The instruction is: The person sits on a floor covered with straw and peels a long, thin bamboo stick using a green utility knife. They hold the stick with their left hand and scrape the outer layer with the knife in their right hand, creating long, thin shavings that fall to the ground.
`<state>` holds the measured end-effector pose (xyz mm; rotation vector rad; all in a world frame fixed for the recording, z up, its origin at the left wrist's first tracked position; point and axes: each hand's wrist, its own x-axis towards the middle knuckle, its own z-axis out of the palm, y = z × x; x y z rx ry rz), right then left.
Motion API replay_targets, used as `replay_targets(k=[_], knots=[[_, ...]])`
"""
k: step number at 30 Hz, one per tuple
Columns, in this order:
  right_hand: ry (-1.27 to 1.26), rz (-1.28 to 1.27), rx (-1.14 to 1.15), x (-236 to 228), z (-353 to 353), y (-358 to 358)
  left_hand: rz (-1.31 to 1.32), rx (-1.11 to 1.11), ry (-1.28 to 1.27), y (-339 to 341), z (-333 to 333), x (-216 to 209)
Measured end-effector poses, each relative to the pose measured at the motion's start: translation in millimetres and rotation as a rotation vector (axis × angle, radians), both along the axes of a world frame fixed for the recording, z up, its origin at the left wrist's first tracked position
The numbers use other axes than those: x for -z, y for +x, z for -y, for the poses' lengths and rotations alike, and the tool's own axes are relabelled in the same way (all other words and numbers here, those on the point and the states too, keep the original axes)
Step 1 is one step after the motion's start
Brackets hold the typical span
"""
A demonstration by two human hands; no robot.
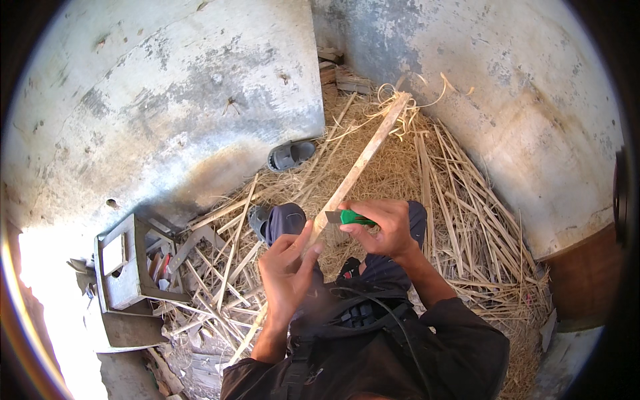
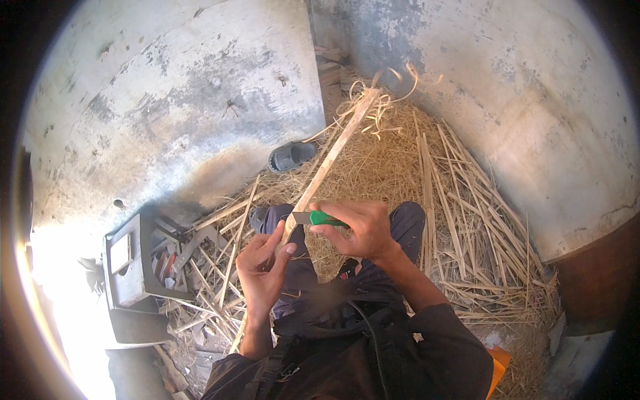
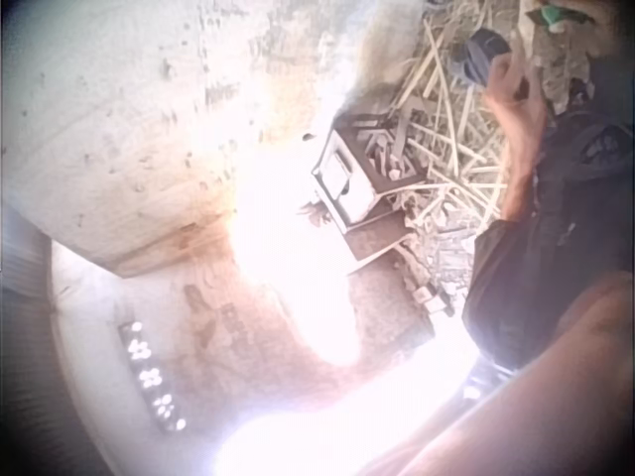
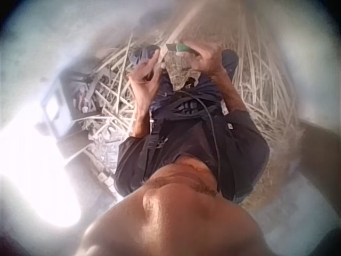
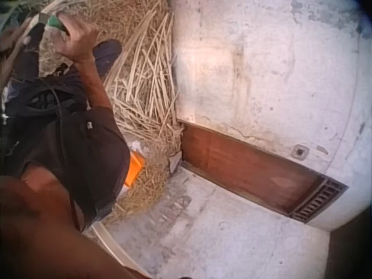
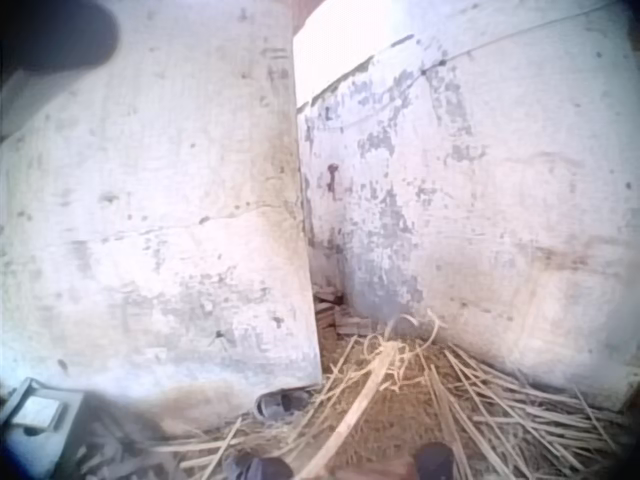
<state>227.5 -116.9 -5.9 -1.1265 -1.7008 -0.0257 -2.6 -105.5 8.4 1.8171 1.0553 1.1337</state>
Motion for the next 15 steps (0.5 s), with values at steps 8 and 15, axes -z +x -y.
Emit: replay_targets(k=[8, 15], knots=[[0.023, 0.066, 0.053, -8.5, -2.1, 9.9, 0.035, 0.024, 0.044, 4.7, 3.9, 3.2], [0.008, -0.114, 0.259, 3.1, -11.2, 43.9, -0.086, 0.004, 0.050, 3.2, 7.0, 4.2]])
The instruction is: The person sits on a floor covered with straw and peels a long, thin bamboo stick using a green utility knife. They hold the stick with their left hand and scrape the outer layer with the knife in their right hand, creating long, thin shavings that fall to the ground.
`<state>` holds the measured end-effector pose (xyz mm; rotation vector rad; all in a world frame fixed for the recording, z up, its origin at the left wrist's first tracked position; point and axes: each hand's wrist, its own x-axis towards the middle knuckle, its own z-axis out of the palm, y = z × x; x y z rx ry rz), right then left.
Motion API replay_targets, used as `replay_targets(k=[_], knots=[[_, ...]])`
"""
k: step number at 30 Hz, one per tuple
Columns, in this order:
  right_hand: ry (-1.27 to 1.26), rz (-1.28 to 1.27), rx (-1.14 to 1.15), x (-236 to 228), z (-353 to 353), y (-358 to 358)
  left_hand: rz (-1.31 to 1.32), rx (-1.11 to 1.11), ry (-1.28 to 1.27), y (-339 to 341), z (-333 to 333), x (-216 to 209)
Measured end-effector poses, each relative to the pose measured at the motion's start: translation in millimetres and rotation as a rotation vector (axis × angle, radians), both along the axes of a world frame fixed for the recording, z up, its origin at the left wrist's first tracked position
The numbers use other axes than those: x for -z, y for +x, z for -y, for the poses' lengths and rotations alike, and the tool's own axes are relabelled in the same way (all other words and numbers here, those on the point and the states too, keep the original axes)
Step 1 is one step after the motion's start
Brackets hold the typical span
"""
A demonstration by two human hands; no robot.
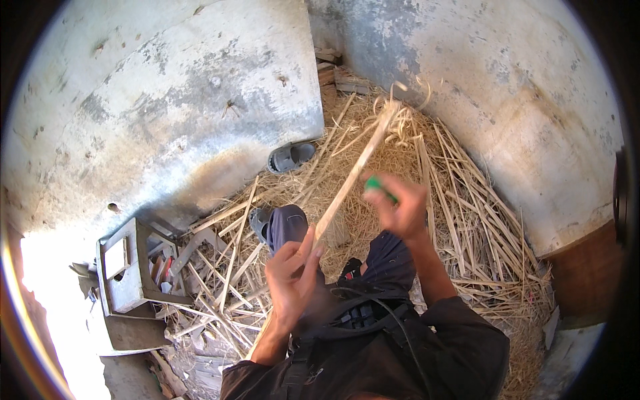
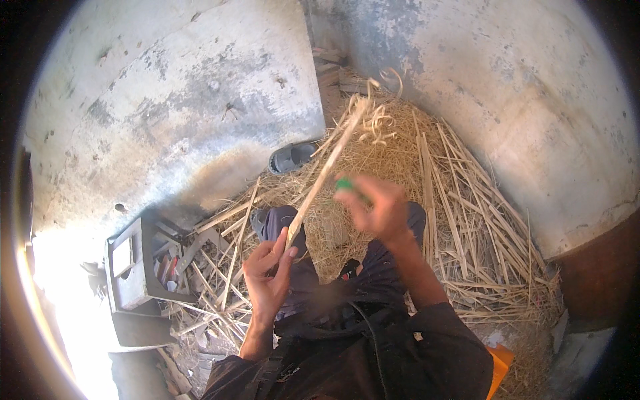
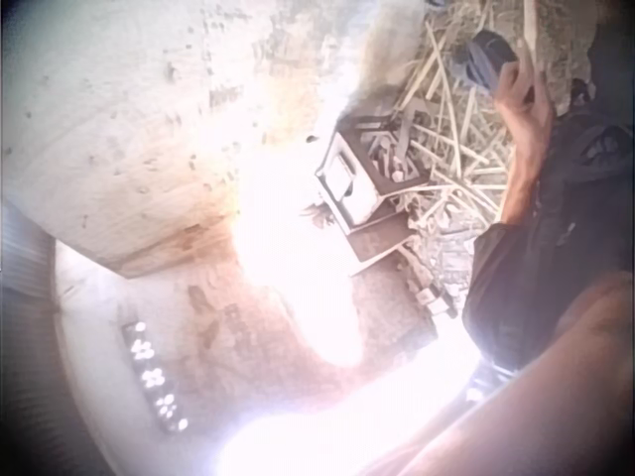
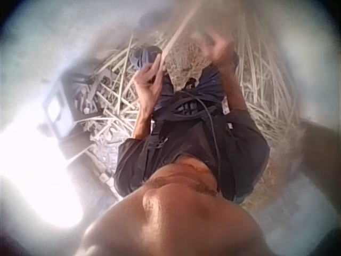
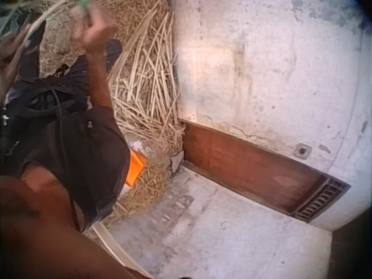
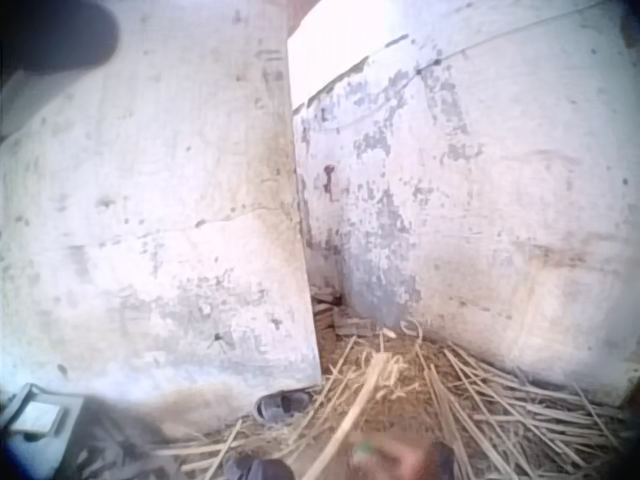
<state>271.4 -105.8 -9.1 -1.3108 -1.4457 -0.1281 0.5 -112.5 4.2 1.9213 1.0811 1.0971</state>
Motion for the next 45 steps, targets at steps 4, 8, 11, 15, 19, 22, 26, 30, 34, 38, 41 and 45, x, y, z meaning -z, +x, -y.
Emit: replay_targets(k=[4, 8, 11, 15, 19, 22, 26, 30, 34, 38, 41, 45], knots=[[-0.041, -0.042, 0.160, -0.7, -12.8, 47.2, 0.009, 0.011, -0.080, -10.0, 9.1, 22.9], [-0.026, -0.111, 0.053, 14.9, -10.0, 20.0, 0.038, -0.026, -0.127, -12.0, 6.2, 24.4], [-0.007, -0.113, -0.108, 18.7, 0.1, -7.9, 0.039, -0.026, -0.088, -10.4, 0.9, 21.8], [0.003, 0.074, -0.260, 18.8, 4.3, -32.0, 0.046, -0.019, -0.061, -8.5, -2.2, 18.4], [-0.034, 0.111, -0.252, 15.3, 8.3, -38.6, 0.073, -0.035, -0.006, -2.9, -1.3, 11.3], [0.009, 0.139, -0.211, 11.1, 6.6, -39.0, 0.050, -0.085, 0.099, -0.9, -2.2, 14.1], [0.044, 0.187, -0.177, 7.7, 3.7, -37.3, 0.051, -0.082, 0.126, -0.9, -2.2, 15.3], [0.061, 0.201, -0.153, 5.6, 0.3, -35.9, 0.043, -0.072, 0.166, -3.9, -2.4, 16.8], [0.041, 0.198, -0.160, 0.3, -1.4, -32.0, 0.075, -0.080, 0.145, -2.2, -3.3, 16.0], [0.047, 0.200, -0.133, 6.0, -5.2, -27.2, 0.035, -0.069, 0.116, -2.5, -4.8, 12.6], [-0.025, 0.081, -0.063, 3.5, -8.5, -18.3, 0.011, -0.063, 0.111, -5.6, -4.1, 14.6], [-0.162, -0.014, 0.132, 20.4, -23.6, 29.5, -0.039, -0.031, 0.060, -12.5, -2.4, 28.8]])
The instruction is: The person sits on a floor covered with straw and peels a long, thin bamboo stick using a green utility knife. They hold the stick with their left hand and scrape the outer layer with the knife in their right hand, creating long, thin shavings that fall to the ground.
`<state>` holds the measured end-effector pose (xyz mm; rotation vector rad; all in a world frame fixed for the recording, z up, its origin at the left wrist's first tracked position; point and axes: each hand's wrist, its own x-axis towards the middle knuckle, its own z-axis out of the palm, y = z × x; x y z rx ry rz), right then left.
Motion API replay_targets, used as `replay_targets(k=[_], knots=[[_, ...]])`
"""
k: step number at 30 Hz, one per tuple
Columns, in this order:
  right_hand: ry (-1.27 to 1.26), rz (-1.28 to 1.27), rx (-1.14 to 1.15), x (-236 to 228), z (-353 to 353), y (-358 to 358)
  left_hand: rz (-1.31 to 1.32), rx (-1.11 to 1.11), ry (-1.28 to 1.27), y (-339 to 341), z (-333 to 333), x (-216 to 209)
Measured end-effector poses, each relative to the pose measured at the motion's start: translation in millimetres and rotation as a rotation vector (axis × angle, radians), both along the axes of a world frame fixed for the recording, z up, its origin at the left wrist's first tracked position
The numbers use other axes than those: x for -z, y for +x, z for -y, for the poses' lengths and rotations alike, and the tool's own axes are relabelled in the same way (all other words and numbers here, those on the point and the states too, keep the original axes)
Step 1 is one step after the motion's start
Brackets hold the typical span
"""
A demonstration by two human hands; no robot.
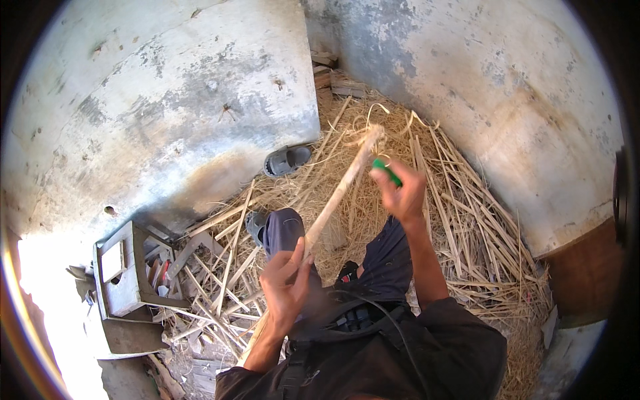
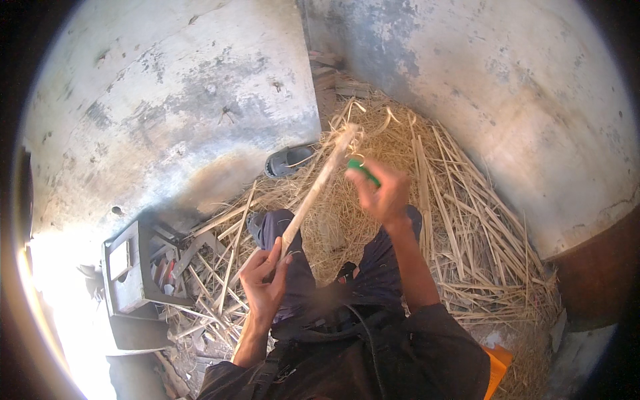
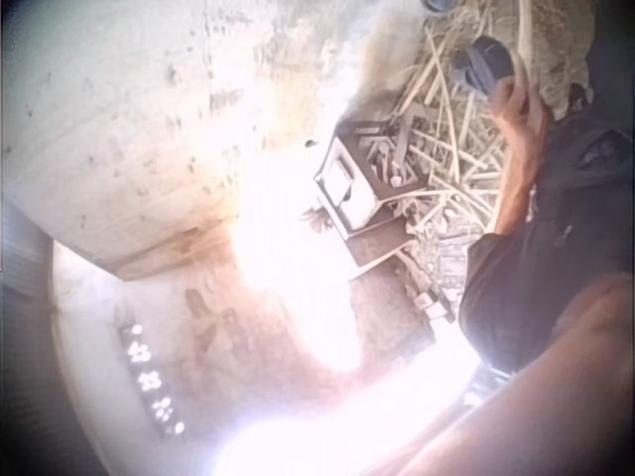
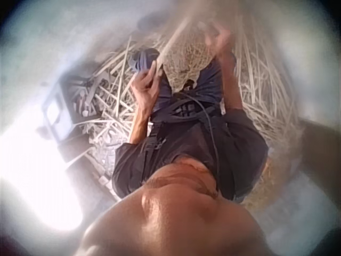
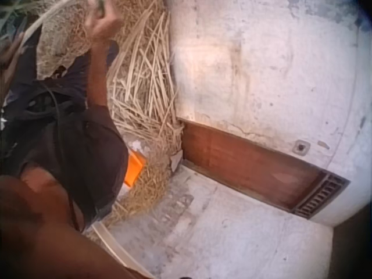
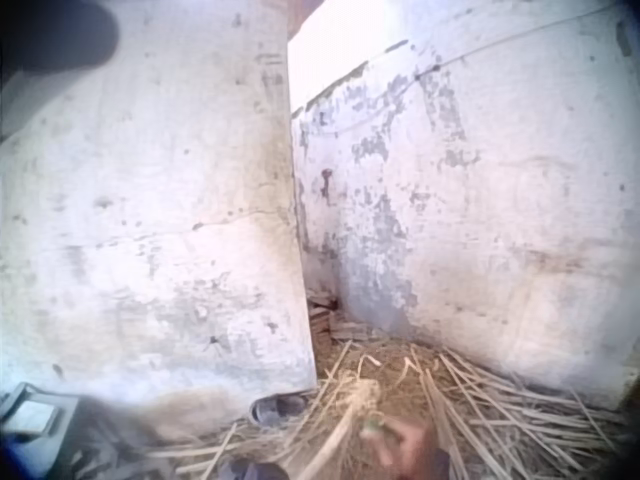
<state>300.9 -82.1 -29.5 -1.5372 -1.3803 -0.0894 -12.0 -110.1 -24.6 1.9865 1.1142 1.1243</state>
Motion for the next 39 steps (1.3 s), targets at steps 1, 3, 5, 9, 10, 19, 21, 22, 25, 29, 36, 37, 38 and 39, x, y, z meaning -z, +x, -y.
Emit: replay_targets(k=[1, 3, 5, 9, 10, 19, 21, 22, 25, 29, 36, 37, 38, 39], knots=[[0.044, -0.039, 0.127, 6.8, -6.2, 21.7, -0.010, 0.015, -0.022, -3.2, 3.9, 3.4], [0.106, -0.029, 0.338, 23.6, -18.1, 82.5, -0.012, 0.085, -0.105, -14.4, 22.2, 9.9], [0.081, -0.123, 0.358, 20.5, -22.4, 99.5, -0.080, 0.124, -0.147, -21.0, 25.5, 3.4], [-0.029, -0.599, 0.095, 17.6, 10.2, 55.1, -0.131, -0.059, 0.000, -24.7, -10.0, 23.2], [-0.024, -0.697, 0.026, 21.9, 14.2, 41.2, -0.108, -0.079, -0.049, -21.1, -16.8, 23.2], [-0.291, -1.045, -0.525, 81.7, -7.4, -98.1, -0.075, -0.049, -0.201, 5.3, -53.6, 32.0], [-0.301, -1.126, -0.590, 87.5, -15.8, -113.1, -0.058, -0.024, -0.157, 6.3, -54.8, 38.6], [-0.305, -1.166, -0.622, 88.7, -18.6, -118.3, -0.071, -0.001, -0.215, 5.5, -55.3, 37.6], [-0.373, -1.091, -0.708, 91.2, -22.2, -126.7, 0.073, 0.129, -0.362, 0.0, -57.6, 45.8], [-0.537, -0.743, -0.872, 91.6, -31.1, -107.9, 0.190, 0.134, -0.348, -20.5, -72.2, 72.7], [0.265, -0.146, -0.476, -91.7, -3.0, -1.7, 0.036, -0.256, -0.374, -140.0, -120.4, 82.6], [0.414, -0.113, -0.511, -123.6, 5.9, 5.2, 0.065, -0.254, -0.430, -155.9, -130.0, 94.4], [0.528, -0.048, -0.515, -152.8, 18.4, 12.0, 0.089, -0.249, -0.485, -167.1, -139.5, 106.4], [0.589, 0.045, -0.503, -184.9, 37.8, 13.3, 0.091, -0.211, -0.519, -168.0, -149.4, 113.2]])
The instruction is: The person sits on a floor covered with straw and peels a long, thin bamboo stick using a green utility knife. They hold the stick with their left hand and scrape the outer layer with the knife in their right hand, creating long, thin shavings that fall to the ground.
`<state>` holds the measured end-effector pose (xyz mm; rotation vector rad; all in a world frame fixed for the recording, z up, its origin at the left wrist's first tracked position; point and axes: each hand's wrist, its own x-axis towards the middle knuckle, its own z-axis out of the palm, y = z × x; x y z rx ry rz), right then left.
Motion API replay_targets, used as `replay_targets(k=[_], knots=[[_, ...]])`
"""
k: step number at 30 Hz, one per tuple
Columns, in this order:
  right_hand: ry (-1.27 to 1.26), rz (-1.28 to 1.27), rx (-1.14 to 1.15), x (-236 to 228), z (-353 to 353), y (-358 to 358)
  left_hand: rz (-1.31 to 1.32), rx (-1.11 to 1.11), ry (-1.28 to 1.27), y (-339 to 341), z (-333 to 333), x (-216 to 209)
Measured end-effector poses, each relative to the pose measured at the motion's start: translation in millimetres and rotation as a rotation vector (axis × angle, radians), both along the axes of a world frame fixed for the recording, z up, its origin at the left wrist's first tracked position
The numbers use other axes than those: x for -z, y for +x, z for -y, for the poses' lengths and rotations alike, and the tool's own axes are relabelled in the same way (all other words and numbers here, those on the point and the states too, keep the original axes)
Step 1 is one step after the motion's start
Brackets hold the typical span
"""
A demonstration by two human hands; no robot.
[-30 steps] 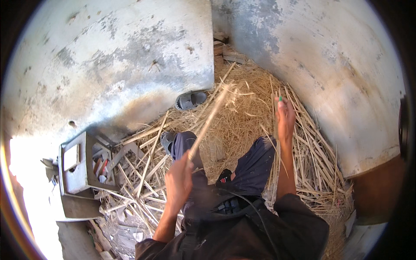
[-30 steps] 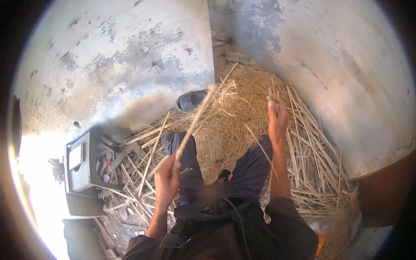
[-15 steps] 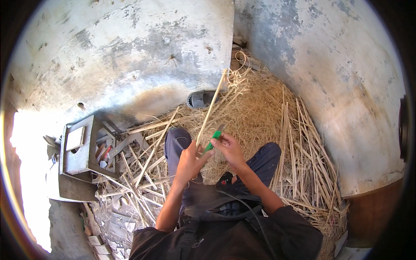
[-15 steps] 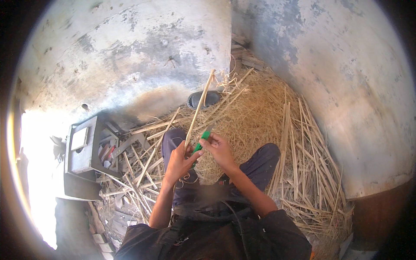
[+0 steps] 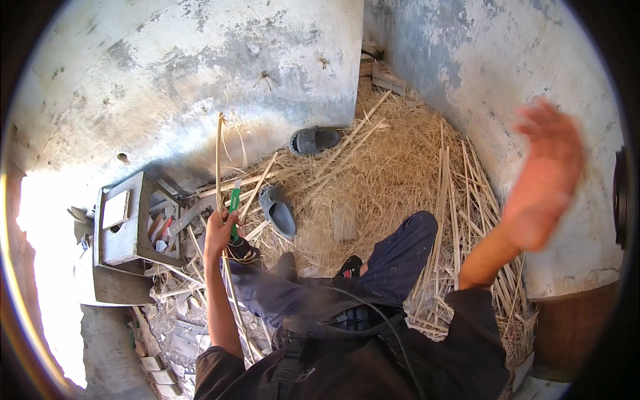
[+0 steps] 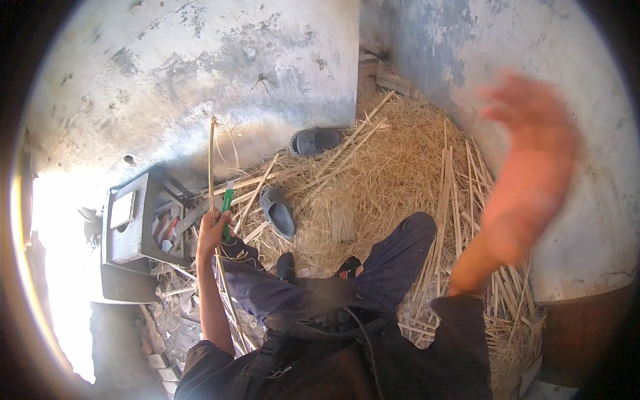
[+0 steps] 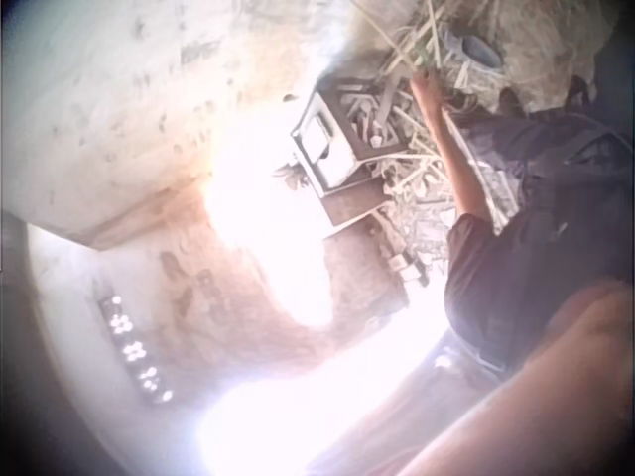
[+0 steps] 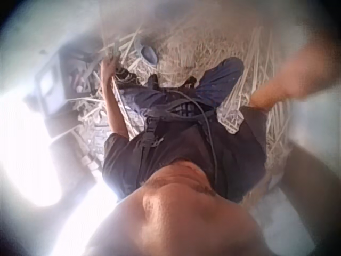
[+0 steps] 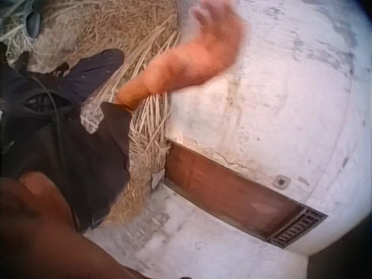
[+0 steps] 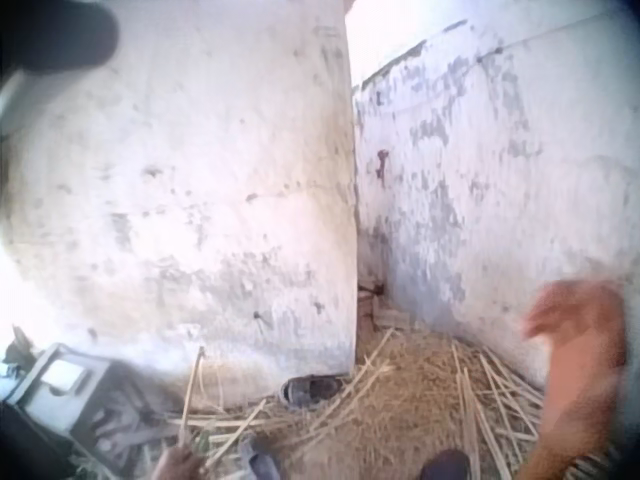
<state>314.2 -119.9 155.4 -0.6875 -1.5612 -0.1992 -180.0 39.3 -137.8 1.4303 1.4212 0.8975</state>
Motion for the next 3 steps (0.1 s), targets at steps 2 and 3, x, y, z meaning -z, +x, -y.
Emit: replay_targets(k=[2, 3], knots=[[0.090, 0.053, 0.002, -40.4, 17.2, 7.8, 0.032, 0.013, -0.030, -13.6, -4.4, 14.0], [0.088, 0.044, 0.006, -37.3, 18.1, 9.6, 0.047, 0.026, -0.044, -19.5, -7.2, 21.8]])
